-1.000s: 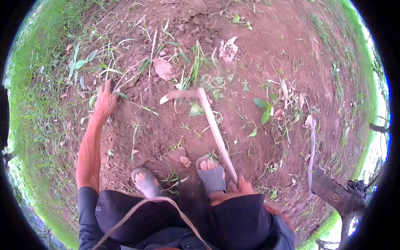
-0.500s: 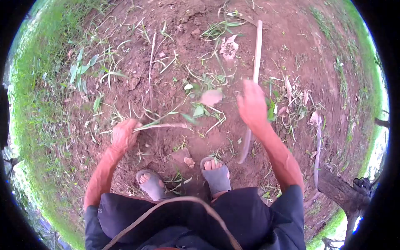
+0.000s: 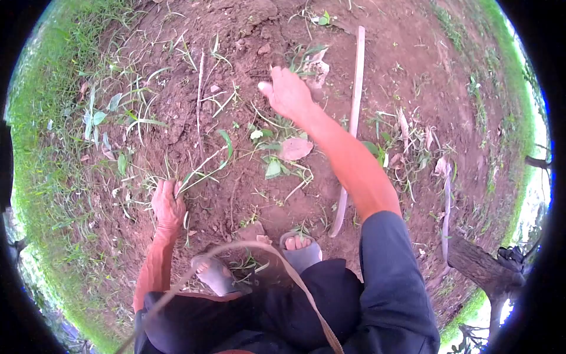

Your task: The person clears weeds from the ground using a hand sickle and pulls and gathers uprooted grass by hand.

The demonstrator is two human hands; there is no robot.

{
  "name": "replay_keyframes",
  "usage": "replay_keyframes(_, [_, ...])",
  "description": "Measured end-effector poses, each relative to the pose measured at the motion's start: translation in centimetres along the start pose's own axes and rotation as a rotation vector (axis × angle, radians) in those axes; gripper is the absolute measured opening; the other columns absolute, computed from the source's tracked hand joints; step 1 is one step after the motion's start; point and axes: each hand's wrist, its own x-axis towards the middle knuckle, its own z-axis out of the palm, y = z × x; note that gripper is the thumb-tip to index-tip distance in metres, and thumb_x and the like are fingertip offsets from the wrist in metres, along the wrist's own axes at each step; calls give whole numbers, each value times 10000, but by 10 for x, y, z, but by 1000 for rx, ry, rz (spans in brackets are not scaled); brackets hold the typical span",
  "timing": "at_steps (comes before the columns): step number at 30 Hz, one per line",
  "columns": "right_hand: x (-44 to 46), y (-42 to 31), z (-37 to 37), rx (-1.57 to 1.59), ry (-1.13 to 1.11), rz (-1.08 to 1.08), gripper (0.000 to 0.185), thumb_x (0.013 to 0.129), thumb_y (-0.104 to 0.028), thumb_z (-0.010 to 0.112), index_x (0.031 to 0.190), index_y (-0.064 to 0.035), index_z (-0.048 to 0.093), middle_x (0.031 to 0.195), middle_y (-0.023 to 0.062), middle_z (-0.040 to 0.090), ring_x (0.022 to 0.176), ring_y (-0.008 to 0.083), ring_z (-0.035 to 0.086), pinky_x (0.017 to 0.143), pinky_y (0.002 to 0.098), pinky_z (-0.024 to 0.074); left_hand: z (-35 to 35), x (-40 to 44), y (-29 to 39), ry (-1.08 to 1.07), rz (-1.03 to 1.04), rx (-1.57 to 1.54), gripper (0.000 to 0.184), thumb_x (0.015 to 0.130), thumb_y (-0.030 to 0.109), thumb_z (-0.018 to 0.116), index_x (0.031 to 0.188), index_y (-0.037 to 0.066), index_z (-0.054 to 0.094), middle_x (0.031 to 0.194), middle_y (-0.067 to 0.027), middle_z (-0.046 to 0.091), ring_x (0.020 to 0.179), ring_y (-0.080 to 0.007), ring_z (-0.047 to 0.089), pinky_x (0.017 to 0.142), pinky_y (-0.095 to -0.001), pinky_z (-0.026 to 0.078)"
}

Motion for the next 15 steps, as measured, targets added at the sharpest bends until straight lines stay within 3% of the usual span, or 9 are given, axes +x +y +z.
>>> replay_keyframes(3, [-26,-6,11,-52,144,-88,474,948,-416,523,1049,45,477,945,243,564,869,402,585,780,489,494,1,-1,-4,-8,6,-1,162,891,216,636,943,64,611,823,-142,547,718,-351,566,624,-451,437])
replay_keyframes(5, [-26,-4,26,-31,185,-66,407,951,-344,524,1027,55,509,884,225,580,790,400,608,709,472,514,2,-2,-4,-8,9,3,163,891,216,636,944,64,610,823,-142,547,719,-351,566,623,-450,437])
replay_keyframes(8, [-13,0,37,-357,-57,-272,147,860,-98,541,859,39,593,775,207,610,665,385,672,540,416,543,1,-1,-3,12,22,-17,162,886,211,642,935,61,607,815,-141,543,714,-352,563,622,-453,434])
replay_keyframes(9, [-16,-3,36,-355,-52,-282,147,860,-98,541,859,39,593,775,207,610,665,385,672,540,416,543,2,0,-3,20,17,-11,162,886,211,642,935,61,607,815,-141,543,714,-352,563,622,-453,434])
replay_keyframes(11, [-39,-14,40,-4,-39,-234,152,864,-103,525,803,21,588,697,215,623,642,359,673,549,430,545,0,-3,-5,-16,20,-28,163,878,208,647,932,60,606,809,-142,539,710,-351,560,617,-459,429])
replay_keyframes(14, [-127,-37,29,104,-524,-412,173,922,-227,500,954,-58,515,619,139,606,570,338,617,499,483,456,-7,-1,-4,0,88,-73,166,860,201,659,954,75,606,817,-137,541,717,-352,553,610,-459,426])
replay_keyframes(15, [-148,-36,24,141,-484,-467,177,925,-244,520,976,-74,519,679,142,613,630,349,623,542,482,477,-6,0,-5,7,106,-71,185,860,208,660,985,81,609,864,-134,550,727,-349,556,625,-446,437])
